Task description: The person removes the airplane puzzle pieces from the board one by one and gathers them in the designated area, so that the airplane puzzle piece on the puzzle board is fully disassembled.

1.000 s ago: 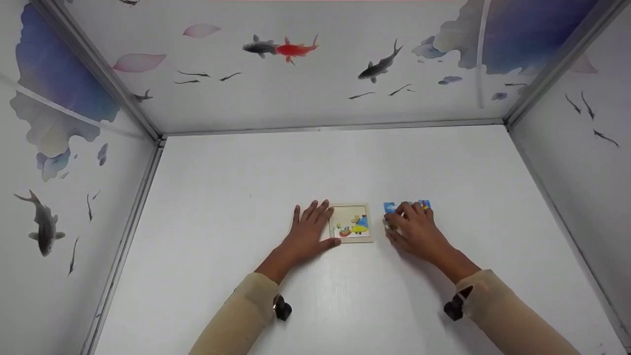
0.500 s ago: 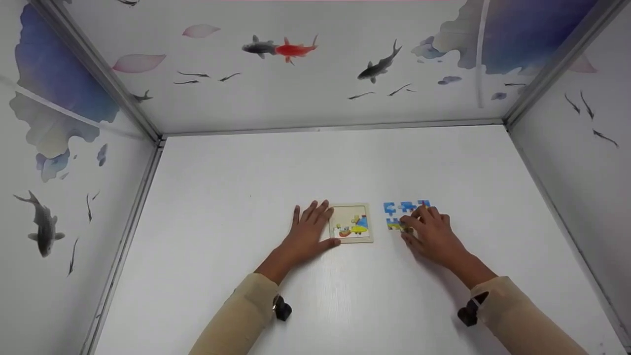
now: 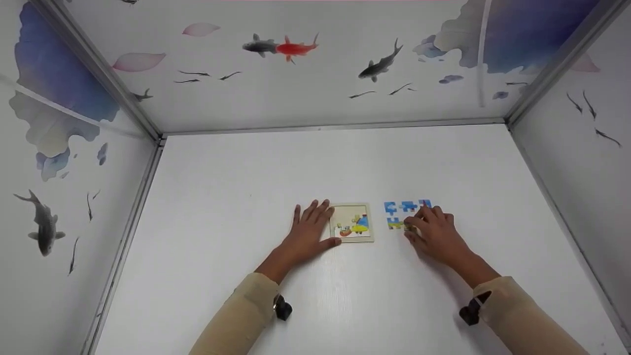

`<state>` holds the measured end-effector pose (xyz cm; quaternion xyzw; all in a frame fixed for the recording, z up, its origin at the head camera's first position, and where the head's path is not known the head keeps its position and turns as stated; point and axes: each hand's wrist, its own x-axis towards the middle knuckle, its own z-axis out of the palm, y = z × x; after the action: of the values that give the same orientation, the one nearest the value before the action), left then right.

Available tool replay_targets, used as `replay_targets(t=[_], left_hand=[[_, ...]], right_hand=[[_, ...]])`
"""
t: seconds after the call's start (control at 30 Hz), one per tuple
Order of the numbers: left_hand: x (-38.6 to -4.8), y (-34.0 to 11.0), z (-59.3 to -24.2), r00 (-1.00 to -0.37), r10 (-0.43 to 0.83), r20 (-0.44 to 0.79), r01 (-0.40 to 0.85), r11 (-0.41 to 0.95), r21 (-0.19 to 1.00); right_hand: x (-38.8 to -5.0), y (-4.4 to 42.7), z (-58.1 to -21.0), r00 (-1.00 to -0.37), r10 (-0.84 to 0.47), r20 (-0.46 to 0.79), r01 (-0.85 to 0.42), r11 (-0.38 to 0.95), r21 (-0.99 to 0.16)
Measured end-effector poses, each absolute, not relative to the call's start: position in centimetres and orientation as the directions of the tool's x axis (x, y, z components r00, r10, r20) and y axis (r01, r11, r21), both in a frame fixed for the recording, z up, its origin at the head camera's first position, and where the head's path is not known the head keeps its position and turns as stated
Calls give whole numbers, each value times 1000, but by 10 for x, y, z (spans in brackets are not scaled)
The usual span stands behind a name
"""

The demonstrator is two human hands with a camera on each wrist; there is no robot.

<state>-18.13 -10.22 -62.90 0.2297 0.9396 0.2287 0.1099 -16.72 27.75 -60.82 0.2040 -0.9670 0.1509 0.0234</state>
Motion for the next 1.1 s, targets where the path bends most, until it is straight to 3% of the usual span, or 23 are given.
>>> replay_targets(t=[1.1], left_hand=[[-180,-102,-628,-870,485,-92,389,787,479]], right_hand=[[-168,278,-607,-896,-417,153,-444,853,-273]])
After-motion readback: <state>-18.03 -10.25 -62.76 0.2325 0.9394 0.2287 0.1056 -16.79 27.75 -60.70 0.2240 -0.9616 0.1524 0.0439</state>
